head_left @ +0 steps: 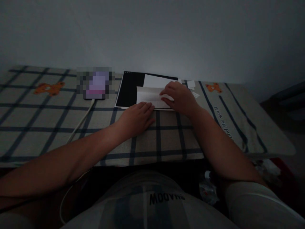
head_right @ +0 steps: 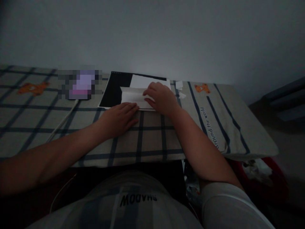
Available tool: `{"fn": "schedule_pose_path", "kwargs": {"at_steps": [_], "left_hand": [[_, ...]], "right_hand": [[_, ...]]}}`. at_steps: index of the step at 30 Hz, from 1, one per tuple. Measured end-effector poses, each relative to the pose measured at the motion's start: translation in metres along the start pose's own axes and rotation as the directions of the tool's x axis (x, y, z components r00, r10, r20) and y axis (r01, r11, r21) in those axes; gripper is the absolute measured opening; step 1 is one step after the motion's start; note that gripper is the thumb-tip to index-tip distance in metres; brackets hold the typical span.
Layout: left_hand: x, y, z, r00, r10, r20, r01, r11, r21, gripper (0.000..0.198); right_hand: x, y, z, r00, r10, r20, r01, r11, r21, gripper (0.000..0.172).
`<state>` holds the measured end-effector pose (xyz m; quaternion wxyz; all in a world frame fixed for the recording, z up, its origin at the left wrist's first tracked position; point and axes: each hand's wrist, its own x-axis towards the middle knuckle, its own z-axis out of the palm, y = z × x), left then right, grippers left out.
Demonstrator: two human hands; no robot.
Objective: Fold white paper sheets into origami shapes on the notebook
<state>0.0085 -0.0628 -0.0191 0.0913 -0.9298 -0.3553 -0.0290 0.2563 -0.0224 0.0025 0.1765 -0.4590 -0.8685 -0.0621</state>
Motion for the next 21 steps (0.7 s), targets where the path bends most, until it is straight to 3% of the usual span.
{"fn": "schedule_pose_path", "kwargs": {"at_steps": [2, 5, 10, 21], "left_hand": [[0.000, -0.001, 0.000, 1.000, -0.005, 0.002, 0.005, 1.000, -0.005, 0.058], [0.000, -0.003, 0.000, 1.000, -0.007, 0.005, 0.007, 1.000, -0.020, 0.059], [0.000, -0.008, -0.001, 0.999, -0.025, 0.019, 0.027, 0.997, -0.069, 0.060], [0.002, -0.012, -0.004, 0.995, -0.095, 0.015, 0.096, 0.988, -0.124, 0.069]], "right_hand": [[0.000, 0.007, 0.004, 0.996, 0.038, -0.075, -0.041, 0.999, -0.034, 0.041], [-0.001, 0.014, 0.012, 0.995, 0.076, -0.067, -0.080, 0.995, -0.060, 0.060], [0.000, 0.012, 0.016, 0.993, 0.120, 0.017, -0.119, 0.993, -0.023, 0.039], [0.000, 0.006, 0.003, 0.984, -0.037, 0.174, 0.005, 0.984, 0.177, 0.041]]}}
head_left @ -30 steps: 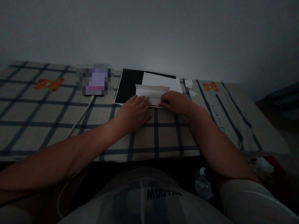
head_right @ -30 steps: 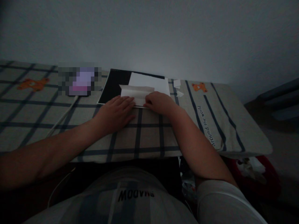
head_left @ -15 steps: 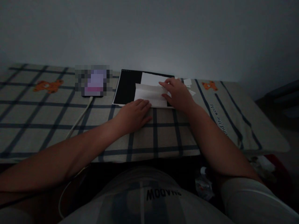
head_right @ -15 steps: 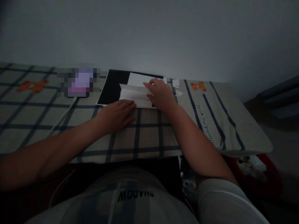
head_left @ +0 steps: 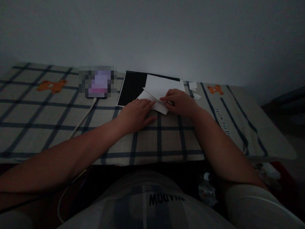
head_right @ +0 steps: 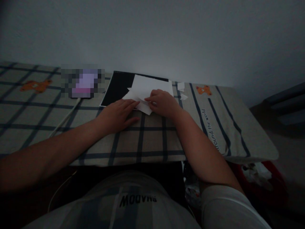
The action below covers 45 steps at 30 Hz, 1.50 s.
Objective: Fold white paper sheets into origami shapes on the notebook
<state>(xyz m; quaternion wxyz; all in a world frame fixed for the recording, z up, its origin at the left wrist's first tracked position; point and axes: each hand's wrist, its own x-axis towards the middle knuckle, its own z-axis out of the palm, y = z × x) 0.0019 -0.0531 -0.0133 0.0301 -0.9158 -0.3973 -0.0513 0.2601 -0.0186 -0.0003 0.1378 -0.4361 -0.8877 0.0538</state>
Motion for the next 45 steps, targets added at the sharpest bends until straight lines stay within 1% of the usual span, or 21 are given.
{"fn": "schedule_pose_path", "kwargs": {"at_steps": [3, 5, 8, 10, 14, 17, 20, 23, 25, 27, 31, 34, 41, 45], "left_hand": [[0.001, -0.001, 0.000, 0.999, -0.053, -0.003, 0.053, 0.999, 0.000, 0.070], [0.002, -0.002, 0.000, 0.998, -0.066, -0.007, 0.066, 0.998, -0.001, 0.069], [0.003, -0.005, 0.003, 0.999, -0.041, -0.021, 0.041, 0.999, -0.016, 0.063], [0.003, -0.007, 0.006, 0.999, -0.021, -0.040, 0.020, 0.999, -0.028, 0.061], [0.004, -0.009, 0.011, 0.998, 0.011, -0.067, -0.014, 0.999, -0.042, 0.064], [0.004, -0.010, 0.011, 0.998, 0.029, -0.064, -0.032, 0.998, -0.053, 0.065], [0.004, -0.012, 0.010, 0.997, 0.057, -0.054, -0.061, 0.995, -0.073, 0.067], [0.004, -0.014, 0.010, 0.995, 0.093, -0.037, -0.095, 0.992, -0.083, 0.072], [0.004, -0.016, 0.010, 0.992, 0.128, -0.015, -0.129, 0.988, -0.082, 0.074], [0.004, -0.017, 0.011, 0.988, 0.157, 0.010, -0.156, 0.984, -0.084, 0.077], [0.003, -0.021, 0.010, 0.983, 0.174, 0.063, -0.168, 0.982, -0.089, 0.084], [0.004, -0.023, 0.008, 0.978, 0.190, 0.082, -0.183, 0.979, -0.090, 0.088], [0.005, -0.024, 0.003, 0.974, 0.191, 0.120, -0.177, 0.977, -0.120, 0.090], [0.005, -0.023, 0.001, 0.977, 0.171, 0.129, -0.155, 0.979, -0.129, 0.086]], "right_hand": [[0.001, -0.003, 0.002, 0.998, -0.031, 0.060, 0.030, 0.999, 0.017, 0.040], [0.001, -0.005, 0.003, 0.994, -0.049, 0.094, 0.046, 0.999, 0.026, 0.041], [0.002, -0.006, 0.005, 0.991, -0.063, 0.119, 0.059, 0.998, 0.032, 0.041], [0.002, -0.006, 0.006, 0.991, -0.067, 0.115, 0.063, 0.997, 0.039, 0.041], [0.002, -0.007, 0.006, 0.992, -0.069, 0.106, 0.062, 0.996, 0.069, 0.042], [0.002, -0.010, 0.004, 0.990, -0.080, 0.119, 0.069, 0.993, 0.096, 0.040], [0.002, -0.010, 0.004, 0.991, -0.099, 0.088, 0.088, 0.989, 0.121, 0.039], [0.002, -0.005, 0.008, 0.994, -0.108, 0.004, 0.106, 0.985, 0.136, 0.038], [0.002, 0.000, 0.012, 0.994, -0.095, -0.044, 0.100, 0.988, 0.121, 0.038], [0.003, 0.004, 0.015, 0.994, -0.090, -0.056, 0.095, 0.990, 0.101, 0.040], [0.005, 0.007, 0.020, 0.997, -0.081, 0.012, 0.081, 0.996, 0.041, 0.046], [0.005, 0.007, 0.020, 0.997, -0.055, 0.059, 0.055, 0.998, -0.001, 0.051], [0.009, -0.003, 0.029, 0.990, 0.056, 0.127, -0.047, 0.996, -0.076, 0.057], [0.013, -0.004, 0.031, 0.986, 0.082, 0.142, -0.070, 0.994, -0.084, 0.058]]}}
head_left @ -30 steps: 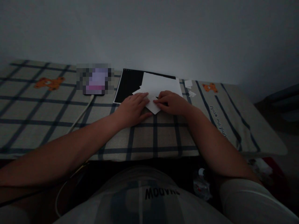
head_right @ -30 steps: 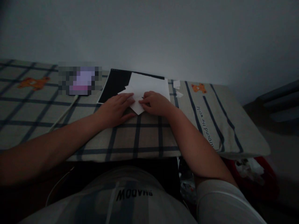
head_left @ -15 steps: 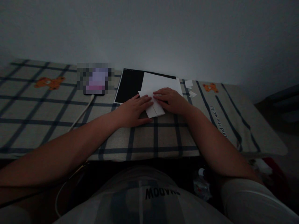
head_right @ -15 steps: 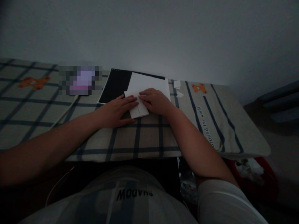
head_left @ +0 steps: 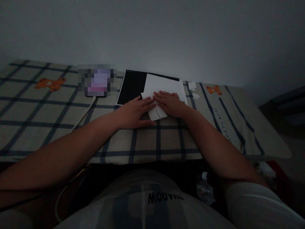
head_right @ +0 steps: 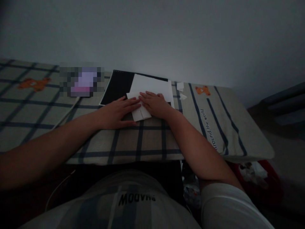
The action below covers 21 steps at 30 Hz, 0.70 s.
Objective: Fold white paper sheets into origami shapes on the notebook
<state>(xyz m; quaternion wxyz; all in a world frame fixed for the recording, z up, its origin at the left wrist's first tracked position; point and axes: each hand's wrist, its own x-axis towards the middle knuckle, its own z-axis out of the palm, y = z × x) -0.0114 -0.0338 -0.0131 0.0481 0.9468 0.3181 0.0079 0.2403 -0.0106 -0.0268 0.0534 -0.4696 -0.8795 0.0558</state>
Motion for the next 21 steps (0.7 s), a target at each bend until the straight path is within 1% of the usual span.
{"fn": "schedule_pose_path", "kwargs": {"at_steps": [6, 11, 13, 16, 19, 21], "left_hand": [[0.001, 0.003, 0.003, 1.000, -0.021, -0.017, 0.022, 0.999, 0.032, 0.085], [0.000, 0.003, 0.004, 0.999, -0.032, -0.021, 0.032, 0.999, 0.034, 0.084], [0.000, 0.003, 0.004, 0.999, -0.033, -0.025, 0.034, 0.999, 0.031, 0.083], [0.000, 0.003, 0.003, 0.999, -0.030, -0.030, 0.030, 0.999, 0.032, 0.083], [0.000, 0.004, 0.004, 0.999, -0.033, -0.036, 0.035, 0.999, 0.039, 0.082], [-0.001, 0.004, 0.005, 0.998, -0.044, -0.054, 0.047, 0.998, 0.052, 0.079]], "right_hand": [[-0.008, 0.005, -0.014, 0.995, -0.024, 0.098, 0.017, 0.998, 0.068, 0.061], [-0.018, 0.006, -0.024, 0.993, -0.066, 0.099, 0.058, 0.995, 0.082, 0.061], [-0.020, 0.006, -0.028, 0.992, -0.088, 0.086, 0.079, 0.992, 0.097, 0.054], [-0.020, 0.007, -0.035, 0.986, -0.159, 0.047, 0.149, 0.973, 0.175, 0.034], [-0.019, 0.010, -0.036, 0.980, -0.198, -0.015, 0.196, 0.953, 0.231, 0.031], [-0.019, 0.012, -0.034, 0.977, -0.199, -0.075, 0.211, 0.954, 0.212, 0.030]]}}
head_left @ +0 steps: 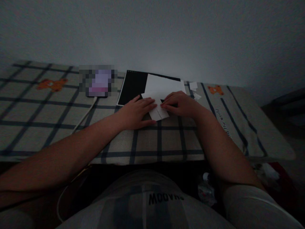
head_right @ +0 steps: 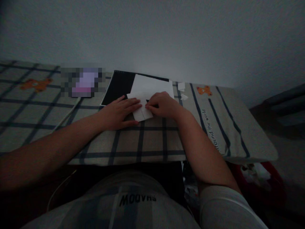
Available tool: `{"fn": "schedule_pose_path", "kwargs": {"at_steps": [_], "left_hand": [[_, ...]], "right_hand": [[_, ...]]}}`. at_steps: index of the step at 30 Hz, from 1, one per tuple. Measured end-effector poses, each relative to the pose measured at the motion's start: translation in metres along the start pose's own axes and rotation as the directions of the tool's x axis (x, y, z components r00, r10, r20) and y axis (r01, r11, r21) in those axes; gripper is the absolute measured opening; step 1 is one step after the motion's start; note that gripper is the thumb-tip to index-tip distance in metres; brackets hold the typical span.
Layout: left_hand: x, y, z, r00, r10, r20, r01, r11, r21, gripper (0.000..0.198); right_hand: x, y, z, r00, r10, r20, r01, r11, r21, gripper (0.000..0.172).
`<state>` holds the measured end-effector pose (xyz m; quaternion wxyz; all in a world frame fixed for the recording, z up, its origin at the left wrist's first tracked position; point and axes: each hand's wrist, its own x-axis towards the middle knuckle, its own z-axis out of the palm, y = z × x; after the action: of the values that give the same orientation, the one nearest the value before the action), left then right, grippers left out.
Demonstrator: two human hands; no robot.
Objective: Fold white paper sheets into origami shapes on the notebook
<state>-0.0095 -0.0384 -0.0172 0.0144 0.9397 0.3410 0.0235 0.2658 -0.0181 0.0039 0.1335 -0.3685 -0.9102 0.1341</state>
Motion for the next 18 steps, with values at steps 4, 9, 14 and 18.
{"fn": "schedule_pose_path", "kwargs": {"at_steps": [4, 9, 14, 18], "left_hand": [[-0.003, 0.004, 0.002, 0.995, -0.051, -0.080, 0.054, 0.997, 0.046, 0.074], [-0.004, 0.009, 0.001, 0.991, -0.084, -0.108, 0.094, 0.991, 0.093, 0.076], [-0.003, 0.011, -0.002, 0.988, -0.112, -0.106, 0.122, 0.988, 0.098, 0.072], [-0.003, 0.011, -0.002, 0.989, -0.112, -0.098, 0.122, 0.987, 0.101, 0.069]], "right_hand": [[-0.002, 0.000, 0.005, 0.995, 0.011, -0.098, -0.016, 0.999, -0.049, 0.028], [-0.004, 0.001, 0.007, 0.997, 0.023, -0.072, -0.025, 0.999, -0.023, 0.041], [-0.004, 0.007, 0.011, 0.999, 0.024, -0.045, -0.024, 1.000, -0.006, 0.036], [-0.003, 0.010, 0.013, 0.997, 0.020, -0.069, -0.019, 1.000, 0.009, 0.030]]}}
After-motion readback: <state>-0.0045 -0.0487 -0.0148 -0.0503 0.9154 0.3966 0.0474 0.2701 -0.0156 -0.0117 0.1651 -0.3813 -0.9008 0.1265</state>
